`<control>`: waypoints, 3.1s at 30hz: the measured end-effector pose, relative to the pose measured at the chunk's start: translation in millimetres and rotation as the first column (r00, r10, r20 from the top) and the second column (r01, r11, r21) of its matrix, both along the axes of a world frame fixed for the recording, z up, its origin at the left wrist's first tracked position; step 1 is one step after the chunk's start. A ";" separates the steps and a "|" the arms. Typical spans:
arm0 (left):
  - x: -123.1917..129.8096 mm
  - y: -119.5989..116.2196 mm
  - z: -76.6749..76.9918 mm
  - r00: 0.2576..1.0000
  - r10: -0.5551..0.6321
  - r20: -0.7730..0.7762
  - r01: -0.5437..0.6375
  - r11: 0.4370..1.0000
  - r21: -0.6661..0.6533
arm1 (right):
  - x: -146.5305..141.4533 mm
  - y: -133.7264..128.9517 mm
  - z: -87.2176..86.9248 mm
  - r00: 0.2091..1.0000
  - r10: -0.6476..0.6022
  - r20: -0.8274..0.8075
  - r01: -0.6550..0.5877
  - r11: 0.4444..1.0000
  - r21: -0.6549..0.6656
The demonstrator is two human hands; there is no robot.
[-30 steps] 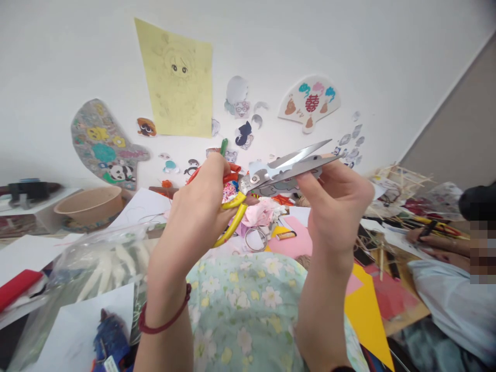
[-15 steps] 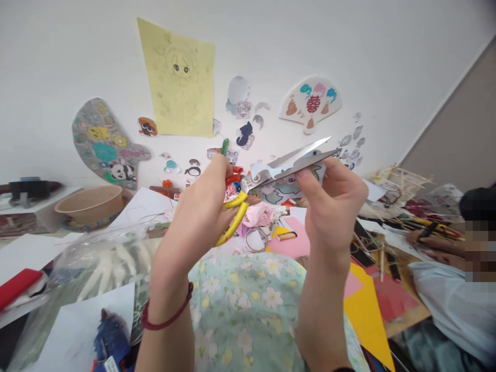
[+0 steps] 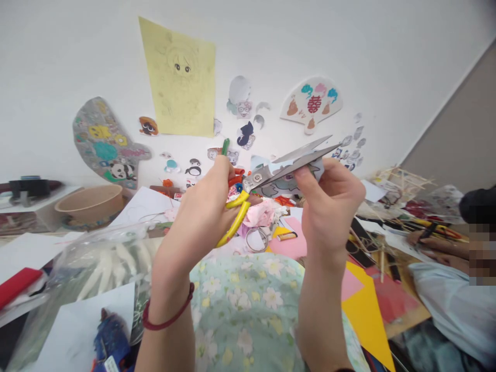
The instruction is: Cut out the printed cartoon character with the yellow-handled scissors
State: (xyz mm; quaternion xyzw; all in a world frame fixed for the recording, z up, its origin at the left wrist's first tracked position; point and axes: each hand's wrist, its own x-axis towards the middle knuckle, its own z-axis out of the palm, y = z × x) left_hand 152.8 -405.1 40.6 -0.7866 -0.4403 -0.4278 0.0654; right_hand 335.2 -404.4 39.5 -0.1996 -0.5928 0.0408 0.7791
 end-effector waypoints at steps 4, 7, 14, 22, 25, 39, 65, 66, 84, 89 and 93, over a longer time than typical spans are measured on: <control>1.1 0.5 1.1 1.000 -0.007 -0.025 0.006 1.000 -0.030 | -1.7 3.2 0.4 1.000 -0.025 -0.015 0.025 1.000 0.014; 3.3 1.6 1.1 0.999 0.014 -0.048 -0.017 0.998 -0.063 | -1.9 8.3 0.2 0.999 0.002 -0.039 -0.002 1.000 0.006; 9.0 10.8 -2.1 0.995 0.046 -0.091 -0.055 0.993 -0.108 | 0.2 30.3 -6.2 0.997 0.055 -0.059 -0.057 0.998 -0.039; 13.0 38.6 -13.0 0.988 0.079 -0.135 -0.110 0.964 -0.241 | 5.2 61.7 -20.3 0.995 0.067 -0.079 -0.083 0.971 -0.226; 15.8 52.7 -22.0 0.987 0.102 -0.122 -0.134 0.943 -0.303 | 7.7 74.4 -26.8 0.996 0.030 -0.086 -0.059 0.931 -0.360; 29.5 74.2 -39.7 0.991 0.127 0.047 -0.104 0.934 -0.343 | 12.6 91.6 -36.0 0.993 -0.009 -0.115 -0.038 0.914 -0.403; 30.5 80.9 -44.4 0.982 0.034 0.186 0.034 0.935 -0.353 | 16.4 88.0 -32.9 0.995 -0.018 -0.097 -0.020 0.927 -0.376; 29.7 81.3 -44.6 0.982 0.030 0.188 0.042 0.929 -0.369 | 16.6 86.5 -31.7 0.994 -0.017 -0.103 -0.023 0.928 -0.372; 16.1 49.7 -26.4 0.952 -0.193 0.236 0.265 0.905 -0.332 | 20.1 31.5 -6.4 0.999 -0.052 -0.001 0.051 0.977 -0.206; 16.4 35.2 -16.1 0.951 -0.190 0.243 0.251 0.934 -0.253 | 16.7 17.0 -3.3 0.996 -0.080 -0.044 0.072 0.987 -0.147; 15.3 29.5 -11.4 0.945 -0.203 0.256 0.268 0.930 -0.253 | 15.1 10.4 -0.3 0.991 -0.110 -0.079 0.102 0.989 -0.107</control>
